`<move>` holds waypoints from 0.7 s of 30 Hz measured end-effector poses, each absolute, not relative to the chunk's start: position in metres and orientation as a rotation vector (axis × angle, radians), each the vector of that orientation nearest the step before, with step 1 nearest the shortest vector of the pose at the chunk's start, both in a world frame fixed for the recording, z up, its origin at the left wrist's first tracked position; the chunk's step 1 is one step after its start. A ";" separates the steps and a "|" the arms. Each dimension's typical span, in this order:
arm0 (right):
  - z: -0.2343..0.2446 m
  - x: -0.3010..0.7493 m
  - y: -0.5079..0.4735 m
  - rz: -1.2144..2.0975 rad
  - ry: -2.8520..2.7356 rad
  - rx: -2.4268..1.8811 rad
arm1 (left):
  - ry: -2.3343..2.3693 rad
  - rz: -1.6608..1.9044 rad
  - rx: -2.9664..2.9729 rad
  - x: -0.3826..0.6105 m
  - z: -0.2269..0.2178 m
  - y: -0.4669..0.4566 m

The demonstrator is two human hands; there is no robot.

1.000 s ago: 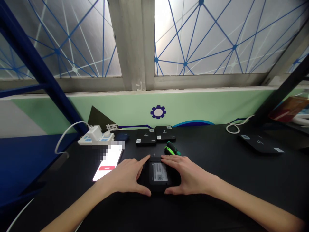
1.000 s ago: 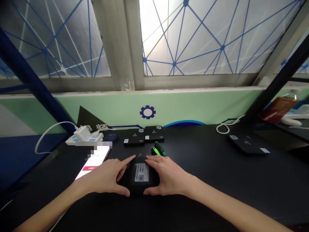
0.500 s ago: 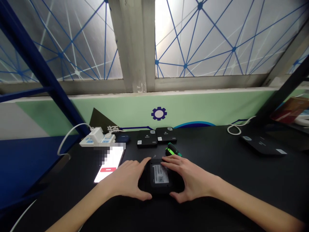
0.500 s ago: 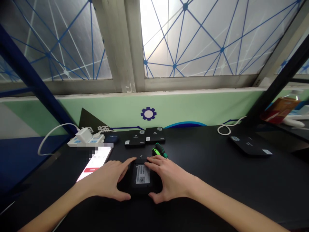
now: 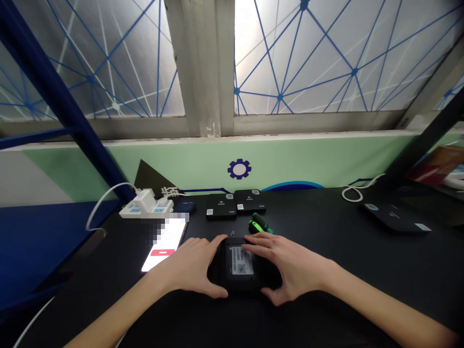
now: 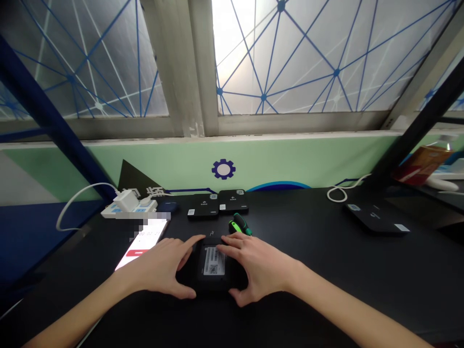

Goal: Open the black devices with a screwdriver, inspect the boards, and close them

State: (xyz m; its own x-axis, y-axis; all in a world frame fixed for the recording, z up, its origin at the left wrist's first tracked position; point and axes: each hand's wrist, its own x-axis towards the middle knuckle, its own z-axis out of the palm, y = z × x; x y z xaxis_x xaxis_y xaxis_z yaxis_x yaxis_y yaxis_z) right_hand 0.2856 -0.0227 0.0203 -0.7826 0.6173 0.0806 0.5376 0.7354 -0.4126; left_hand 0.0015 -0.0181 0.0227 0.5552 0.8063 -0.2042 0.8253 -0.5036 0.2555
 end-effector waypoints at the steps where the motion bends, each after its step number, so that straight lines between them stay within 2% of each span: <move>1: 0.019 0.285 -0.023 0.541 -2.724 -0.915 | 1.339 -0.086 2.464 0.001 0.022 -0.017; 21: 0.010 0.287 -0.021 0.488 -2.657 -0.870 | 1.326 -0.087 2.437 0.002 0.026 -0.017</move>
State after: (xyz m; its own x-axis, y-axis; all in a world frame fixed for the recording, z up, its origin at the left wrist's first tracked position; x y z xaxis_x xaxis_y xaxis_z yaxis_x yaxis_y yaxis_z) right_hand 0.2873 -0.0209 0.0102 -0.7708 0.6121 0.1767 0.5094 0.7587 -0.4060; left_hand 0.0017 -0.0166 0.0261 0.5568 0.7999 -0.2239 0.8222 -0.4925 0.2853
